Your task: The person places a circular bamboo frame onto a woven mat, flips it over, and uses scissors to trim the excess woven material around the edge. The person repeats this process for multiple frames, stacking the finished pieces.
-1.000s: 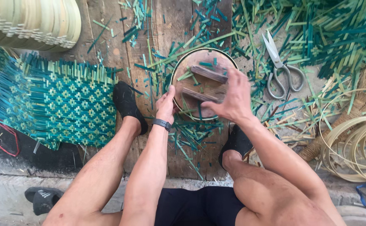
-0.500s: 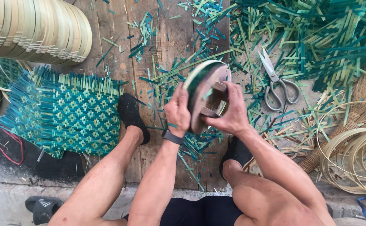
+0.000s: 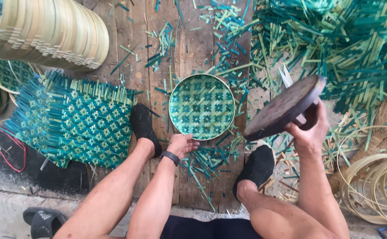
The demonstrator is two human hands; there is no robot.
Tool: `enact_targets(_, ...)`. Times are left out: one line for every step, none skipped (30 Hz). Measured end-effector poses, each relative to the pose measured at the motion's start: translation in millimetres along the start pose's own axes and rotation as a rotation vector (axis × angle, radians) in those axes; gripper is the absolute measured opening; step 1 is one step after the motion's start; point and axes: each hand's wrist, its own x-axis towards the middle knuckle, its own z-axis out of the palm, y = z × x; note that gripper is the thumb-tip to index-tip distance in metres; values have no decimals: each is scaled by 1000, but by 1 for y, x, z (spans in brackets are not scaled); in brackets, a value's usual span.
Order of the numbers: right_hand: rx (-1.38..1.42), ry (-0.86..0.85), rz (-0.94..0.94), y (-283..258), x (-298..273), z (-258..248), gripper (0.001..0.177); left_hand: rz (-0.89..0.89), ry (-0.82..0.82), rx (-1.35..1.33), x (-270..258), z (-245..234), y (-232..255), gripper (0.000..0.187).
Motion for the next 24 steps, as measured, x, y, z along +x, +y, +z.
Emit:
enact_targets(-27, 7, -15, -1, 1, 0, 103, 72, -38, -39, 3, 9, 15, 22)
enact_targets(-31, 12, -10, 0, 1, 0, 102, 144, -76, -78, 6, 21, 34, 22)
enact_targets(-38, 19, 1, 0, -1, -1, 101, 208, -114, -119, 7, 34, 52, 23)
enact_targets(-46, 25, 13, 1, -3, -2, 100, 351, -254, -259, 13, 48, 82, 23)
enact_targets(-51, 21, 23, 2, -5, -3, 100, 488, -393, -400, 17, 64, 113, 26)
enact_targets(-57, 16, 33, 5, -8, -5, 100, 492, -318, -501, 19, 79, 140, 21)
enact_targets(-60, 8, 39, 8, -8, -5, 100, 503, -243, -603, 17, 95, 161, 21)
enact_targets(-34, -13, 50, 11, -9, -5, 99, 559, -277, -479, 9, 107, 166, 22)
enact_targets(-5, -37, 62, 17, -10, -2, 98, 617, -305, -355, 2, 117, 169, 25)
enact_targets(23, -61, 74, 22, -11, -1, 98, 674, -330, -231, -4, 127, 170, 28)
enact_targets(140, -91, 148, 29, -12, 1, 91, 662, -303, -49, -11, 135, 157, 29)
enact_targets(256, -121, 222, 40, -12, 7, 85, 646, -272, 133, -18, 140, 137, 30)
enact_targets(372, -150, 300, 50, -12, 13, 79, 441, -234, 162, -22, 144, 114, 33)
enact_targets(436, -157, 397, 63, -13, 22, 73, 236, -195, 188, -23, 142, 94, 37)
enact_targets(495, -168, 499, 75, -12, 31, 69, 231, -179, 29, -20, 134, 78, 36)
enact_targets(553, -176, 601, 83, -14, 37, 65, 226, -163, -131, -14, 126, 64, 36)
enact_targets(562, -117, 673, 90, -14, 43, 63, 218, -148, -288, -6, 117, 55, 37)
enact_targets(550, -77, 718, 97, -11, 49, 61, 333, -110, -300, 4, 104, 53, 37)
enact_targets(510, -53, 731, 101, -11, 54, 59, 447, -68, -315, 13, 86, 55, 38)
enact_targets(407, -81, 694, 105, -10, 59, 57, 562, -24, -329, 20, 69, 57, 39)
enact_targets(282, -123, 656, 109, -10, 64, 55, 644, -12, -245, 26, 53, 61, 40)
enact_targets(155, -159, 618, 112, -11, 68, 53, 725, 1, -158, 30, 38, 70, 41)
enact_targets(56, -195, 596, 116, -14, 73, 51, 803, 17, -70, 32, 21, 80, 42)
enact_targets(4, -212, 586, 120, -17, 77, 49, 848, 150, 152, 27, 2, 88, 39)
